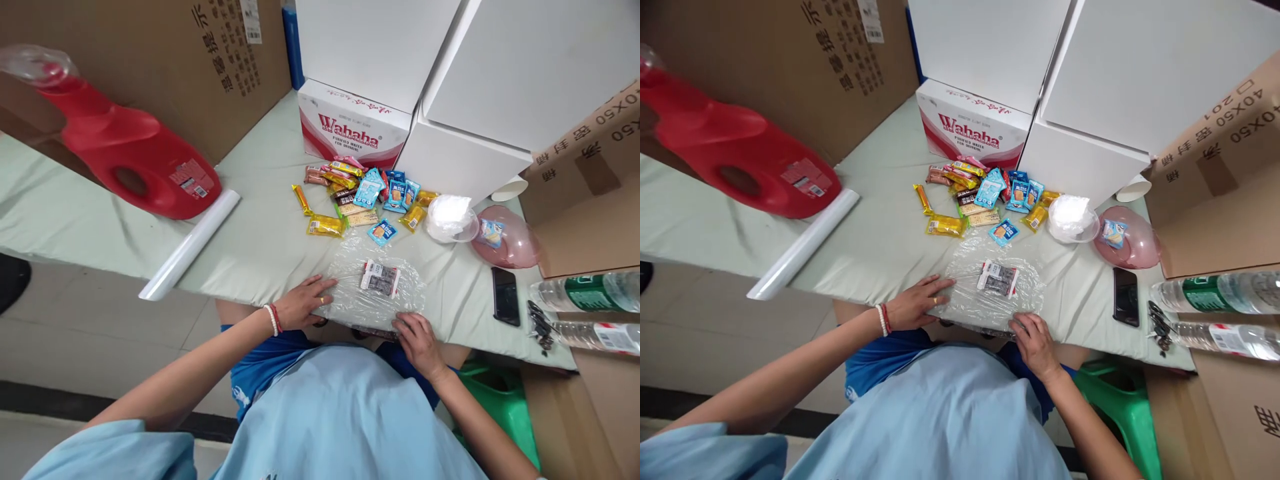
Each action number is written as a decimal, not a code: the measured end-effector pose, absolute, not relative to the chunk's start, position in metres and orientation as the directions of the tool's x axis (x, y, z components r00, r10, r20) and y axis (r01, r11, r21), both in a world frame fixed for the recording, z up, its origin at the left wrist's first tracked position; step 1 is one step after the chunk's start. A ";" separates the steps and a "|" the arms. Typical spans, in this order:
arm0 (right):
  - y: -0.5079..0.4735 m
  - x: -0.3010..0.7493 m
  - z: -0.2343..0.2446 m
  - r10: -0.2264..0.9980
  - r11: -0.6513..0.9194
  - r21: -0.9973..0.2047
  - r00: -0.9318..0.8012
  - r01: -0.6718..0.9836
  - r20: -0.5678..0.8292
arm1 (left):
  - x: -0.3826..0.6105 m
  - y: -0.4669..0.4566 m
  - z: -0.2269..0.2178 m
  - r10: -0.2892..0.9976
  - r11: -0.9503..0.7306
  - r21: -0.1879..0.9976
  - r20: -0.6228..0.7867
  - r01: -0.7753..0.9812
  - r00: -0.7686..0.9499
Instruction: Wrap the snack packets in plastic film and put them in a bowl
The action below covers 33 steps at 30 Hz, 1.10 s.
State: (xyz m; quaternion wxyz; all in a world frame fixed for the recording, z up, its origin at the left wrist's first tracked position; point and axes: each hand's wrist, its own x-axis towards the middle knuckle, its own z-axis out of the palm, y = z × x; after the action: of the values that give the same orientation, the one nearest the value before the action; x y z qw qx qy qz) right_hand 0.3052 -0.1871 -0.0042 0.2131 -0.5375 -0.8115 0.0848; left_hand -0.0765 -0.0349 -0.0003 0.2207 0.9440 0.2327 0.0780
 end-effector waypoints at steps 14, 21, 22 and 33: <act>-0.097 0.342 0.057 0.993 -0.119 -0.841 0.049 0.529 -0.109 | -0.032 0.042 0.043 0.791 -0.301 0.833 -0.054 0.465 0.609; -0.065 0.346 0.025 0.972 -0.233 -0.727 0.168 0.645 -0.162 | -0.001 0.067 0.026 0.905 -0.290 0.694 -0.025 0.659 0.425; -0.065 0.347 0.023 0.972 -0.233 -0.675 0.182 0.700 -0.148 | -0.002 0.065 0.027 0.917 -0.291 0.681 -0.003 0.672 0.399; -0.004 0.351 0.049 0.979 0.108 -0.387 -0.030 0.916 0.202 | 0.000 -0.046 0.076 0.739 -0.615 0.301 0.541 0.728 0.401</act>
State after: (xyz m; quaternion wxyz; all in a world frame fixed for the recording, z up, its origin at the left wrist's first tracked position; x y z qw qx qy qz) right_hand 0.3508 -0.0039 0.0490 0.2108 -0.6638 -0.7137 0.0748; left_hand -0.0003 -0.0464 0.0758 0.0084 0.8369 0.4385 0.3276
